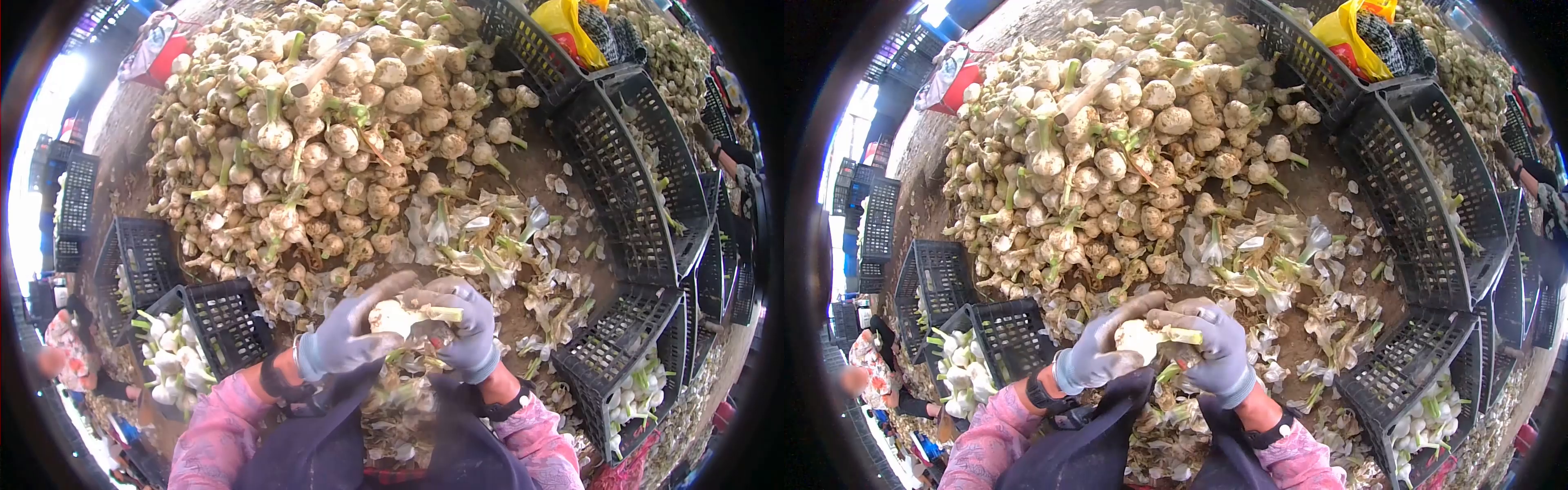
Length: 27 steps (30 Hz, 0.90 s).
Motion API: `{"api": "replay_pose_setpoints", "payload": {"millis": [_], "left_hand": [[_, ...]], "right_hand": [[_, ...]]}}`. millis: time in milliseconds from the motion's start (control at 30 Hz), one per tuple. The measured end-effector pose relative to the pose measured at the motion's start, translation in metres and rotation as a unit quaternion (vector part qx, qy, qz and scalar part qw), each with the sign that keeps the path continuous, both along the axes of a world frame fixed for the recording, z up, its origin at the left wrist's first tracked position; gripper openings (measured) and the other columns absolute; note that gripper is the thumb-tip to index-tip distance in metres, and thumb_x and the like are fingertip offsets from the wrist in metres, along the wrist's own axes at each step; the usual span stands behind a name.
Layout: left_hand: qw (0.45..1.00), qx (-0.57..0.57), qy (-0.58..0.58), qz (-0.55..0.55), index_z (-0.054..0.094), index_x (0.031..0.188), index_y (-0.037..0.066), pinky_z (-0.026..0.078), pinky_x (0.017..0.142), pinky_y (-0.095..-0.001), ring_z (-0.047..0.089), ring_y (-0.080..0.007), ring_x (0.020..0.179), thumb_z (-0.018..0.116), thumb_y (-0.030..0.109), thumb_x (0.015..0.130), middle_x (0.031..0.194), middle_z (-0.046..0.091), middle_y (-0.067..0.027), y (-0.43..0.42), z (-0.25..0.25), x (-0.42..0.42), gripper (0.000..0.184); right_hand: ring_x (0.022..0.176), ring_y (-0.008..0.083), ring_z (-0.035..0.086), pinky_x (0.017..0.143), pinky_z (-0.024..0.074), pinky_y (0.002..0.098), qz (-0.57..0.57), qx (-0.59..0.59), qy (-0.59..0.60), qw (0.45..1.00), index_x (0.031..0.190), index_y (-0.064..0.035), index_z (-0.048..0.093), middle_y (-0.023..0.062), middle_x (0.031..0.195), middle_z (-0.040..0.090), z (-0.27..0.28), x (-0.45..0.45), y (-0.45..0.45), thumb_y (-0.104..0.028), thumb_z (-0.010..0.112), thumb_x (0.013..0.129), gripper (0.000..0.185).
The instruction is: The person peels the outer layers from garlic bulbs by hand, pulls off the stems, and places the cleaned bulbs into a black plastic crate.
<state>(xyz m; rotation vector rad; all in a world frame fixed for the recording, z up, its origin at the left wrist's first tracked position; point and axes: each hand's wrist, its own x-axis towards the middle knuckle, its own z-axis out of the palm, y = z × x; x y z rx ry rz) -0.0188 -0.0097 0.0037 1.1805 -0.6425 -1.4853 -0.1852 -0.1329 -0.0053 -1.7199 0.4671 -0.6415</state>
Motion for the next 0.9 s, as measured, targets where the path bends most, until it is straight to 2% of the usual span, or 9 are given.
{"api": "replay_pose_setpoints", "payload": {"millis": [100, 267, 400, 467, 600, 733, 833, 867, 900], "left_hand": [[0.985, 0.073, 0.143, -0.062, 0.032, 0.147, -0.002, 0.046, 0.057, -0.0259, 0.059, -0.0148, 0.073, 0.069, 0.038, 0.085, 0.101, 0.065, -0.0117, -0.005, 0.026, 0.0, 0.083], [0.926, 0.071, 0.326, -0.177, 0.046, 0.136, -0.002, 0.047, 0.077, -0.0265, 0.06, -0.0137, 0.087, 0.062, 0.026, 0.091, 0.103, 0.065, -0.0071, 0.012, -0.01, 0.0, 0.055], [0.933, 0.066, 0.343, -0.089, 0.056, 0.122, -0.002, 0.048, 0.077, -0.0297, 0.062, -0.0173, 0.087, 0.059, 0.027, 0.093, 0.095, 0.067, -0.012, 0.008, -0.002, -0.002, 0.041], [0.936, 0.059, 0.345, -0.022, 0.056, 0.122, -0.001, 0.048, 0.077, -0.0293, 0.062, -0.0175, 0.087, 0.056, 0.025, 0.095, 0.094, 0.067, -0.0121, 0.012, -0.005, -0.002, 0.038], [0.99, 0.065, 0.123, -0.005, 0.057, 0.118, -0.001, 0.046, 0.074, -0.0275, 0.057, -0.0118, 0.081, 0.045, 0.028, 0.103, 0.09, 0.064, -0.0064, 0.004, -0.009, -0.01, 0.035], [0.992, 0.105, -0.076, -0.002, 0.063, 0.1, -0.001, 0.045, 0.07, -0.027, 0.054, -0.0086, 0.078, 0.044, 0.037, 0.103, 0.084, 0.062, -0.0018, -0.004, -0.006, -0.007, 0.043], [0.914, 0.204, -0.253, -0.241, 0.061, 0.109, 0.002, 0.053, 0.073, -0.0349, 0.066, -0.025, 0.082, 0.058, 0.025, 0.094, 0.091, 0.067, -0.0113, -0.007, -0.014, 0.001, 0.029], [0.801, 0.24, -0.357, -0.416, 0.058, 0.123, 0.005, 0.055, 0.075, -0.0378, 0.066, -0.032, 0.088, 0.065, 0.018, 0.087, 0.109, 0.067, -0.0167, -0.011, -0.012, 0.01, 0.038], [0.815, 0.144, -0.46, -0.32, 0.058, 0.124, 0.004, 0.054, 0.079, -0.0378, 0.065, -0.0322, 0.093, 0.067, 0.018, 0.086, 0.113, 0.065, -0.0175, -0.004, -0.018, 0.011, 0.041]], "right_hand": [[0.092, 0.0251, 0.062, 0.082, 0.0475, 0.0379, -0.015, -0.149, 0.008, 0.989, 0.108, -0.0148, 0.072, 0.0032, 0.096, 0.065, 0.011, 0.005, -0.013, -0.015, 0.079, 0.069, 0.04], [0.089, 0.0233, 0.061, 0.077, 0.0442, 0.0363, -0.033, -0.278, 0.041, 0.959, 0.109, -0.0175, 0.071, 0.0015, 0.095, 0.062, 0.008, 0.004, -0.024, -0.017, 0.076, 0.071, 0.038], [0.095, 0.0131, 0.058, 0.088, 0.0488, 0.0325, -0.176, 0.335, -0.021, 0.925, 0.128, -0.0068, 0.06, 0.0032, 0.103, 0.06, -0.015, -0.005, -0.026, -0.013, 0.068, 0.087, 0.042], [0.096, 0.0126, 0.057, 0.086, 0.0484, 0.0276, -0.13, 0.334, -0.039, 0.933, 0.135, -0.0008, 0.051, 0.0031, 0.109, 0.059, -0.024, -0.023, -0.02, -0.017, 0.069, 0.09, 0.051], [0.092, 0.0179, 0.064, 0.083, 0.0494, 0.0321, 0.035, 0.12, -0.049, 0.991, 0.12, -0.0037, 0.065, 0.009, 0.11, 0.069, 0.004, -0.014, 0.002, -0.016, 0.072, 0.088, 0.035], [0.092, 0.0204, 0.065, 0.083, 0.0496, 0.0333, -0.054, 0.199, -0.039, 0.978, 0.102, -0.0045, 0.072, 0.0078, 0.097, 0.072, 0.003, -0.016, 0.014, -0.02, 0.072, 0.088, 0.021], [0.091, 0.0204, 0.065, 0.082, 0.0496, 0.0333, -0.088, 0.172, -0.049, 0.98, 0.099, -0.0049, 0.073, 0.0079, 0.097, 0.072, 0.007, -0.021, 0.004, -0.021, 0.072, 0.088, 0.02], [0.09, 0.0204, 0.065, 0.082, 0.0496, 0.0333, -0.095, 0.143, -0.052, 0.984, 0.098, -0.005, 0.074, 0.0082, 0.097, 0.072, 0.008, -0.025, -0.001, -0.021, 0.073, 0.088, 0.019], [0.089, 0.0203, 0.065, 0.081, 0.0499, 0.0331, -0.084, 0.132, -0.048, 0.986, 0.101, -0.005, 0.073, 0.0083, 0.096, 0.072, 0.003, -0.028, -0.004, -0.019, 0.074, 0.087, 0.02]]}}
